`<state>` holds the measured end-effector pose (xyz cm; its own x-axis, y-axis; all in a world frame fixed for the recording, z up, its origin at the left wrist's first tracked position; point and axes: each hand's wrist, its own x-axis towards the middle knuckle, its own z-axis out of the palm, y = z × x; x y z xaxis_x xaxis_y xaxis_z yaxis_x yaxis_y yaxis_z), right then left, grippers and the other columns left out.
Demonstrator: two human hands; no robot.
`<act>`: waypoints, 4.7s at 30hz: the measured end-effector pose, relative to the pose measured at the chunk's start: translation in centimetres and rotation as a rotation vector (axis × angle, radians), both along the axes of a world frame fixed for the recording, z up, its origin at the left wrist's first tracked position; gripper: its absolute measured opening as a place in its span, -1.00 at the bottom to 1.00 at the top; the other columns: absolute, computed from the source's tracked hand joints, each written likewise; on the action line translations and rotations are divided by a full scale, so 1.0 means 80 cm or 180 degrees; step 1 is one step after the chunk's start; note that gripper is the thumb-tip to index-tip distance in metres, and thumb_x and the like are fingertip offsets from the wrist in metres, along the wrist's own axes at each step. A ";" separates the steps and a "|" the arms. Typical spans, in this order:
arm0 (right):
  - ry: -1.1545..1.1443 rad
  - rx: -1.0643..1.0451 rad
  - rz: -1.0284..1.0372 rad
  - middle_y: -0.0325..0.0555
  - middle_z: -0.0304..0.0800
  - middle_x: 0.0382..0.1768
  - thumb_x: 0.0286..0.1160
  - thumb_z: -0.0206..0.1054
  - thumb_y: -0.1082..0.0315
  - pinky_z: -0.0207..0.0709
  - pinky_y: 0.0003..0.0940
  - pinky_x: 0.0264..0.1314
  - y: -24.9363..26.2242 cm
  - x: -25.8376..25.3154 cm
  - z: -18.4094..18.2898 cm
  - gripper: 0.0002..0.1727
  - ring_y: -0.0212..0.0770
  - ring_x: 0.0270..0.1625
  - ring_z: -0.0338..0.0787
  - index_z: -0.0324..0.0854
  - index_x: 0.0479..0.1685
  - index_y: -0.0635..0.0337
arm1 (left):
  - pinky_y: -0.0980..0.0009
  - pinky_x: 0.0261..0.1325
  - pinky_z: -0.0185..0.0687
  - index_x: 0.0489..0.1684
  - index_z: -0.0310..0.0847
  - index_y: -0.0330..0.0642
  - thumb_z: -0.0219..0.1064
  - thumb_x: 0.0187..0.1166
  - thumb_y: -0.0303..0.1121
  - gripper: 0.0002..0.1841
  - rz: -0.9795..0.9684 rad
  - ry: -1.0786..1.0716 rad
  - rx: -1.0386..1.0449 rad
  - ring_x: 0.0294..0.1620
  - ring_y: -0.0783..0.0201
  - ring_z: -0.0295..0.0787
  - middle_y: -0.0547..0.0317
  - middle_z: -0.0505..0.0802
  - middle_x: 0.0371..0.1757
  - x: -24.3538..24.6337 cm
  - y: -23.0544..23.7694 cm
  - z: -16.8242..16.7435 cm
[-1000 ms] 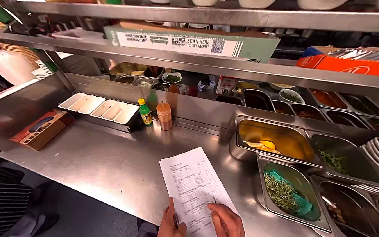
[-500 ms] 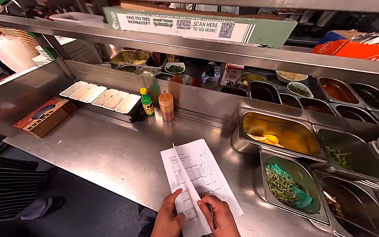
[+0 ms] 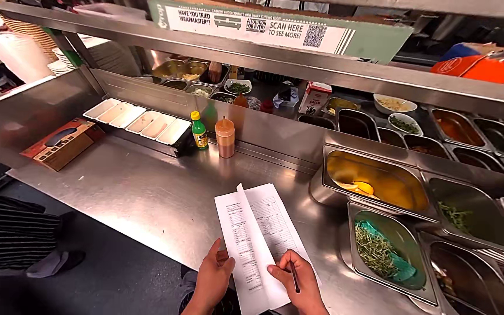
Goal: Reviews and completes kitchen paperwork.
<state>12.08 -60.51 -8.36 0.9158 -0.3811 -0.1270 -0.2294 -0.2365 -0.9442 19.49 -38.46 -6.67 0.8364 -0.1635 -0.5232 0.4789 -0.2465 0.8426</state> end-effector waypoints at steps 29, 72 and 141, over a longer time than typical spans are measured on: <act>-0.0060 0.0012 -0.0041 -0.49 0.43 -0.72 -0.24 0.83 0.02 0.26 -0.56 -0.57 -0.012 0.002 -0.006 -0.46 -0.56 -0.65 0.39 0.46 -0.67 -0.02 | 0.16 0.16 0.80 0.79 0.11 -0.30 0.34 0.47 -0.46 -0.21 0.0042 0.0152 -0.0166 0.14 0.09 0.83 -0.23 0.71 0.38 -0.010 -0.016 0.026; -0.0203 0.0278 0.0469 -0.47 0.41 -0.69 0.24 0.60 0.32 0.27 -0.60 -0.57 -0.024 -0.007 -0.005 -0.71 -0.55 -0.64 0.37 0.51 -0.52 0.03 | 0.24 0.18 0.85 0.73 0.31 -0.15 0.41 0.53 -0.29 -0.30 -0.0639 -0.1265 -0.0442 0.37 0.14 0.72 -0.10 0.53 0.55 -0.040 -0.057 0.031; -0.0102 0.0050 0.0832 -0.30 0.94 -0.30 0.31 0.60 -0.09 0.82 -0.40 -0.08 -0.013 -0.007 0.011 -0.49 -0.45 -0.22 0.90 0.79 -0.01 0.18 | 0.25 -0.26 0.62 -0.47 0.59 -0.20 0.69 0.26 -0.08 -0.58 -0.0305 -0.0400 0.0146 -0.47 0.28 0.65 0.19 0.69 -0.53 0.037 -0.100 0.027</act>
